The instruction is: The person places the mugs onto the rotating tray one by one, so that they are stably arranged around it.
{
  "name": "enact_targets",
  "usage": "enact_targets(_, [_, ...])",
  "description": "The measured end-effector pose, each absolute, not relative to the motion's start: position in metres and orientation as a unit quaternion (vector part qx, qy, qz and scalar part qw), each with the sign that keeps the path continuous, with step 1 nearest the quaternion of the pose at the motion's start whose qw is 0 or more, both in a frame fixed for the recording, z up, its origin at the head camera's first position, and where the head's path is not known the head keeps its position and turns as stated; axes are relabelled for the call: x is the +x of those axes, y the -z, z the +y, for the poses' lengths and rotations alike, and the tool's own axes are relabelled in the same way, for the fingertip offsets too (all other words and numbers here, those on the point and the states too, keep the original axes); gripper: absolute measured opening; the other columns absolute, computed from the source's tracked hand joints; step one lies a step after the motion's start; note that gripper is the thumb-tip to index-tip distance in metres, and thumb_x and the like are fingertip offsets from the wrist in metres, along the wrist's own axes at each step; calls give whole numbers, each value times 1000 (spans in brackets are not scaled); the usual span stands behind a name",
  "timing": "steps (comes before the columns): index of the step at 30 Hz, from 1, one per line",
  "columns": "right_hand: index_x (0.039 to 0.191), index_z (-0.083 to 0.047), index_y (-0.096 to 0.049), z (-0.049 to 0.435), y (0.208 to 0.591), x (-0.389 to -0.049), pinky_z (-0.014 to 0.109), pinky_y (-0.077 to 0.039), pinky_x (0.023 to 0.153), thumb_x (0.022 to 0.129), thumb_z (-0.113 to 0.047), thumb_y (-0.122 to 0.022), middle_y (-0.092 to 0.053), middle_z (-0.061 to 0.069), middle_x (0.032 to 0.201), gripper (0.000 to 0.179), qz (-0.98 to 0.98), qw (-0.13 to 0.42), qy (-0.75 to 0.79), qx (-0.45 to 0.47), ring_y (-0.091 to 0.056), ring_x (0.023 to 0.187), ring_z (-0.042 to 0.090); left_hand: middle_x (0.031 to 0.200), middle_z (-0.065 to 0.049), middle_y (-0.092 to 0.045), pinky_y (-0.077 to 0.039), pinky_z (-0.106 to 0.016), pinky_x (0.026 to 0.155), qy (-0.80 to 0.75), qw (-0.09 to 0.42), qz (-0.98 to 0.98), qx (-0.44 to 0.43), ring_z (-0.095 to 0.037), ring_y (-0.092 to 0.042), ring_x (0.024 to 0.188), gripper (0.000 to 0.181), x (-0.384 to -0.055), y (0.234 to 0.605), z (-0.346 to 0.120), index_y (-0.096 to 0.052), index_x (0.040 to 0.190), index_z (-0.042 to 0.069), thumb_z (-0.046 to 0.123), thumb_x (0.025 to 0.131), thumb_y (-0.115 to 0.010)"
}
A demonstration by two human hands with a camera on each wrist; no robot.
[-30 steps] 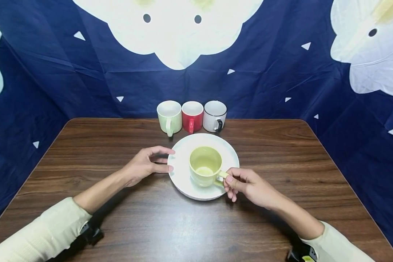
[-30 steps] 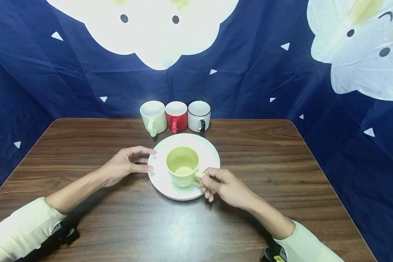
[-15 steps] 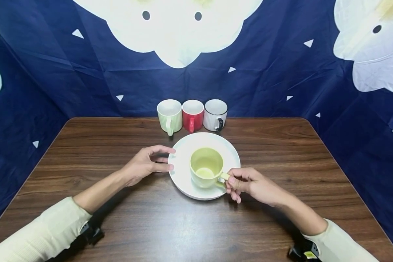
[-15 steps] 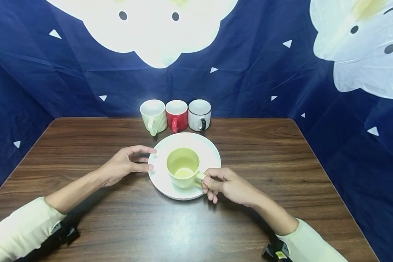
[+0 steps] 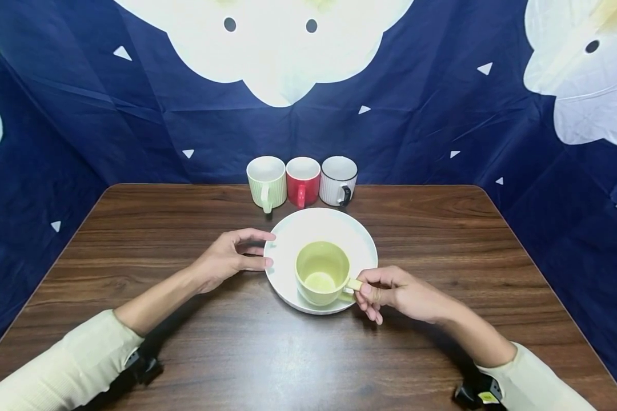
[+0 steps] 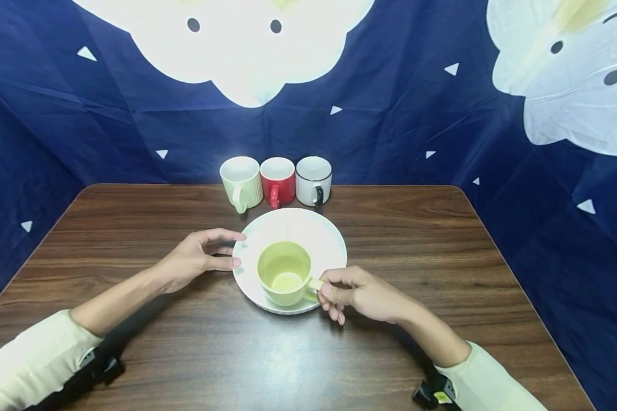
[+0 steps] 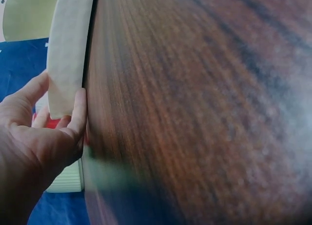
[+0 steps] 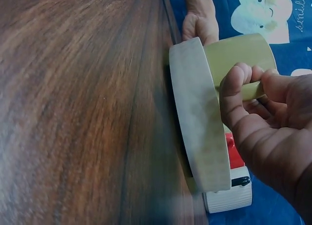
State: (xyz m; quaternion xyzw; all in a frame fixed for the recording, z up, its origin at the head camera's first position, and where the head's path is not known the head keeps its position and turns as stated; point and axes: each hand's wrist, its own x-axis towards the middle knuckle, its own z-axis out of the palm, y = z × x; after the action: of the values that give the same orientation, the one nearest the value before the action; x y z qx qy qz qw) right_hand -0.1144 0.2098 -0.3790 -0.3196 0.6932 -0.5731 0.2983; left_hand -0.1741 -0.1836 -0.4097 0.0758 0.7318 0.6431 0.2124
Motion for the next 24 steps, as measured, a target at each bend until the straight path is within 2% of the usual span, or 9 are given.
enact_targets(14, [104, 6, -66, 212, 378, -115, 32, -63, 66, 120, -11, -48, -62, 34, 91, 29, 697, 298, 561, -333, -66, 73, 14, 155, -20, -64, -68, -32, 98, -640, 210, 735, 75, -27, -71, 129, 67, -174, 408, -183, -65, 152, -1, 0, 90, -92])
enact_targets(22, [111, 5, -68, 213, 378, -114, 38, -66, 67, 120, -10, -49, -65, 36, 94, 26, 701, 294, 557, -335, -70, 76, 30, 156, -20, -63, -68, -32, 98, -640, 218, 733, 73, -27, -70, 130, 67, -174, 407, -183, -64, 152, -1, 0, 91, -91])
enact_targets(24, [113, 5, -68, 213, 379, -114, 39, -67, 68, 121, -11, -48, -66, 33, 92, 27, 702, 296, 556, -331, -71, 77, 29, 155, -20, -63, -68, -32, 98, -640, 221, 732, 72, -27, -70, 130, 66, -174, 407, -183, -64, 152, -1, 0, 91, -91])
